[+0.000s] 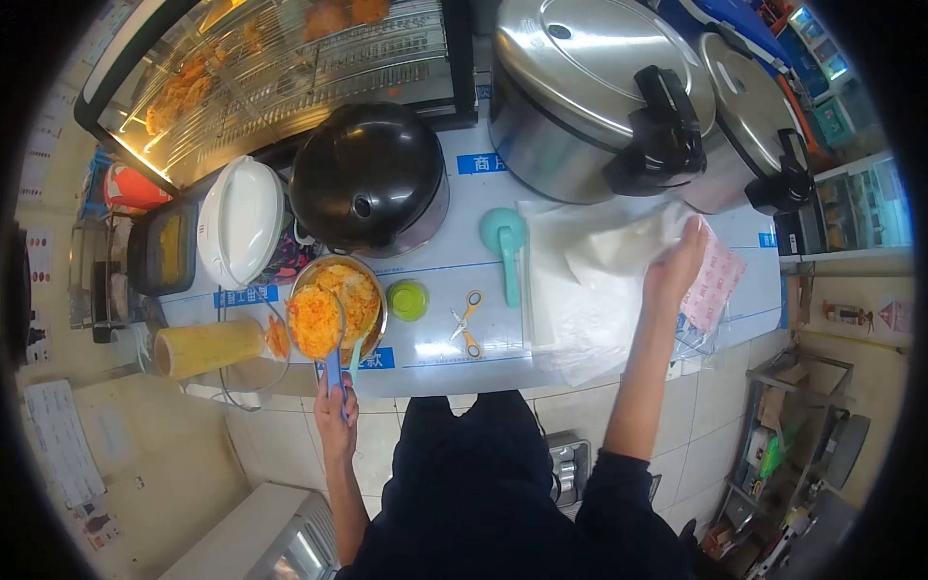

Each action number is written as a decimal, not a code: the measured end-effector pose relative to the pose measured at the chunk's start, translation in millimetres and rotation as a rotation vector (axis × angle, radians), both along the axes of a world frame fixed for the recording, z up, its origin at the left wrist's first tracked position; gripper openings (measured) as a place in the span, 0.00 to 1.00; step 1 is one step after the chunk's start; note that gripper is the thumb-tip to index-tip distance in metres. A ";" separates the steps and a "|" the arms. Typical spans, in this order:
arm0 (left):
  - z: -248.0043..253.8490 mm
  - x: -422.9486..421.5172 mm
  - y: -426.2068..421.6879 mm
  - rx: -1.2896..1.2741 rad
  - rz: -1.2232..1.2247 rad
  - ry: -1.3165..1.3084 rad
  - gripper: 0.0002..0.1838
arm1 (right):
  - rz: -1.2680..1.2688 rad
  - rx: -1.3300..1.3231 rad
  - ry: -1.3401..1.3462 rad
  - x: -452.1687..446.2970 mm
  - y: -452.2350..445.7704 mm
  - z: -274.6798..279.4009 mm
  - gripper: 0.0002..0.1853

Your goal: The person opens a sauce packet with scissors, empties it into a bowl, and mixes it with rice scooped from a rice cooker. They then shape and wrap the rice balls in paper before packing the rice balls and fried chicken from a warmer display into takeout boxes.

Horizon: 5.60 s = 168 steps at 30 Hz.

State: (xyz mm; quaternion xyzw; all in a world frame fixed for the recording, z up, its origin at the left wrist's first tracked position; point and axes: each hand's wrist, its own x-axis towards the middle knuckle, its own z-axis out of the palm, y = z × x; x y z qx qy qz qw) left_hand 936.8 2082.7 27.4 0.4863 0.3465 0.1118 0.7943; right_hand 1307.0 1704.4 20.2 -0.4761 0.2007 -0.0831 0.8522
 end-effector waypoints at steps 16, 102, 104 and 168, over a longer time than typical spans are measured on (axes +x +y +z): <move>20.6 -4.8 18.5 -0.008 -0.061 -0.042 0.29 | 0.534 -1.117 -0.166 6.2 18.3 211.6 0.22; -172.5 48.7 -37.8 1.199 -0.856 0.306 0.77 | 1.243 -1.816 -0.236 -232.6 122.7 -186.2 0.12; -169.3 49.6 -36.5 1.193 -0.900 0.328 0.78 | 1.346 -1.798 -0.242 -231.5 117.7 -174.3 0.11; -189.5 9.9 -161.6 1.560 -0.518 0.264 0.33 | 1.095 -1.464 -0.846 -125.1 172.4 -169.1 0.18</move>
